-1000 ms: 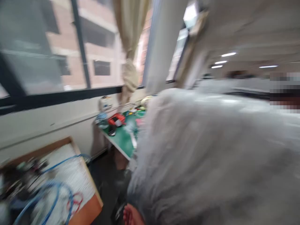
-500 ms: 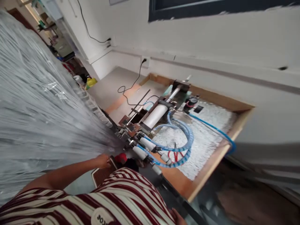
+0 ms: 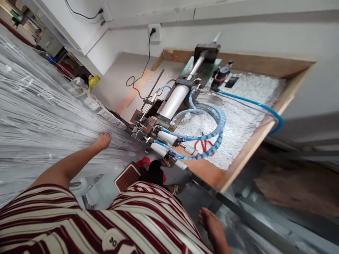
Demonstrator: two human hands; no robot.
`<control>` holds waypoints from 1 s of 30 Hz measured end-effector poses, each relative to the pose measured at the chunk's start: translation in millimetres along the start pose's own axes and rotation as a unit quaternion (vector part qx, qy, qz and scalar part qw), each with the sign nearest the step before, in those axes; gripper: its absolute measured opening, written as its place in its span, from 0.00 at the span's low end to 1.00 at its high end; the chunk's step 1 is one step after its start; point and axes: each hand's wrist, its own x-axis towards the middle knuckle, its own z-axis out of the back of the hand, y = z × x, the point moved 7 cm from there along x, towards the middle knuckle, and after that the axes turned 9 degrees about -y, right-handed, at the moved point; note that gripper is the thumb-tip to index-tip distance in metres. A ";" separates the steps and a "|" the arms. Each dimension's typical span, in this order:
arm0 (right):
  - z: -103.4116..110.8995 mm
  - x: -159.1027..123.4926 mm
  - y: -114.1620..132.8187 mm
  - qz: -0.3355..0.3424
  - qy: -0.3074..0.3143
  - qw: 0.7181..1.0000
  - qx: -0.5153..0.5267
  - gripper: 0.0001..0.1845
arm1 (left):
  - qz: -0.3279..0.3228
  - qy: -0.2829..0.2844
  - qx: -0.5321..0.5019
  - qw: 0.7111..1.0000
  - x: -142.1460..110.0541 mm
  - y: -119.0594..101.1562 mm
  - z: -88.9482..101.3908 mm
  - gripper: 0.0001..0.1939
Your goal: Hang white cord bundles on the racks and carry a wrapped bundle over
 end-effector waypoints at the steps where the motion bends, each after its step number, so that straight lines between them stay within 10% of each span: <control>1: 0.1 -1.0 -6.1 -0.021 -0.007 1.000 0.017 0.27 | -0.007 0.009 0.012 1.000 1.1 1.7 -3.2 0.13; 7: -2.6 -1.3 -37.0 -0.082 -0.012 0.994 0.078 0.24 | -0.036 0.058 0.056 0.996 -41.8 -12.4 -38.1 0.12; 15: -14.0 5.5 -49.9 -0.092 0.010 0.991 0.092 0.19 | 0.064 0.120 0.096 0.986 -151.0 23.2 -66.0 0.12; 25: -30.5 4.6 -37.2 -0.096 -0.018 0.987 0.127 0.15 | -0.080 -0.096 0.102 0.987 -12.1 5.5 64.7 0.21; 30: -43.0 -6.0 -20.5 -0.083 -0.038 0.984 0.150 0.12 | -0.114 -0.056 0.133 0.983 12.6 11.0 70.6 0.14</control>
